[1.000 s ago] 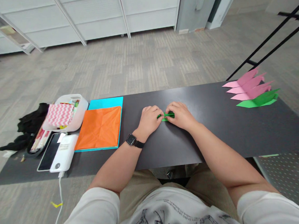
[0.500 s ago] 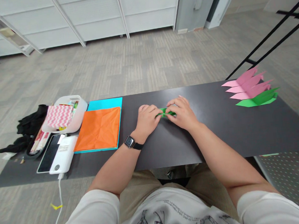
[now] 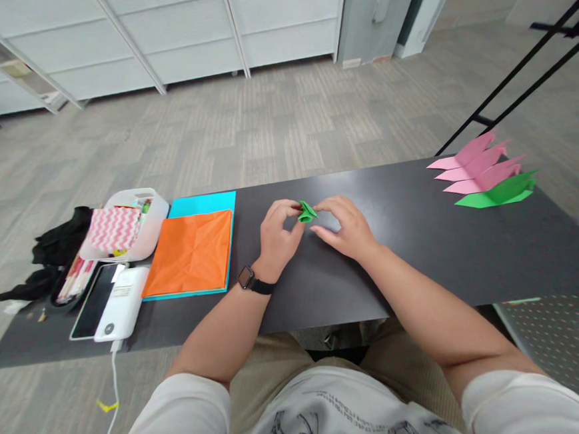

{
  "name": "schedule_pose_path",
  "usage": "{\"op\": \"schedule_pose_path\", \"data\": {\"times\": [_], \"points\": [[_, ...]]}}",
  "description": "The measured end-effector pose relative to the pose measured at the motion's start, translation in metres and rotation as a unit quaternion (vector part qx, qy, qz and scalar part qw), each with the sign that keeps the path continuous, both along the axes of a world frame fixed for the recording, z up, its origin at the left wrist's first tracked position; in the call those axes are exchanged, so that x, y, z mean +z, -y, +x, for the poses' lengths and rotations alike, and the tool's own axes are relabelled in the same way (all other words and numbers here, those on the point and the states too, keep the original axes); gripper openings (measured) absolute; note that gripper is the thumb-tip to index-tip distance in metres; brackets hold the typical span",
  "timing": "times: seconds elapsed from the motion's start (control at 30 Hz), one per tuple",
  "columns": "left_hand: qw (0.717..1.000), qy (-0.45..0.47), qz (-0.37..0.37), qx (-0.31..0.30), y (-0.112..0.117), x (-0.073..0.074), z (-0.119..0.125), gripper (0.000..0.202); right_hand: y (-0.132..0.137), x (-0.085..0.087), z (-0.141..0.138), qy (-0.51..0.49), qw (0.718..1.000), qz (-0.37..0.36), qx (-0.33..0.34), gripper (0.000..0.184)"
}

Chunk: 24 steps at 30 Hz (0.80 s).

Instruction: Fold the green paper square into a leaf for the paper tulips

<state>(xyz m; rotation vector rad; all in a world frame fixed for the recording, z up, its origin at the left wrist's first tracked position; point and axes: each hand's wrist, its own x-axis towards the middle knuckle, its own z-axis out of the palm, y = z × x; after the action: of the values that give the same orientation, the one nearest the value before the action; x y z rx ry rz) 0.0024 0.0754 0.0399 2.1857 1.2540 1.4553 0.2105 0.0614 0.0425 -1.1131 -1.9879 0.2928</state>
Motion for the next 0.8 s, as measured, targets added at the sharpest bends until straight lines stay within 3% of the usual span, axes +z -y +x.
{"op": "schedule_pose_path", "data": {"times": [0.37,0.53,0.8], "points": [[0.999,0.019,0.011,-0.032,0.0051,-0.0009,0.0044,0.012,0.001,-0.0031,0.0004,-0.047,0.996,0.074,-0.013,0.014],[0.999,0.009,0.011,-0.033,0.0061,-0.0013,0.0057,0.011,0.0015,-0.0058,-0.0007,-0.081,0.99,0.11,0.029,0.022],[0.999,-0.024,-0.001,-0.024,0.007,-0.0021,0.0043,0.009,0.0028,0.0012,-0.0023,-0.105,0.989,0.097,0.042,0.021]]}}
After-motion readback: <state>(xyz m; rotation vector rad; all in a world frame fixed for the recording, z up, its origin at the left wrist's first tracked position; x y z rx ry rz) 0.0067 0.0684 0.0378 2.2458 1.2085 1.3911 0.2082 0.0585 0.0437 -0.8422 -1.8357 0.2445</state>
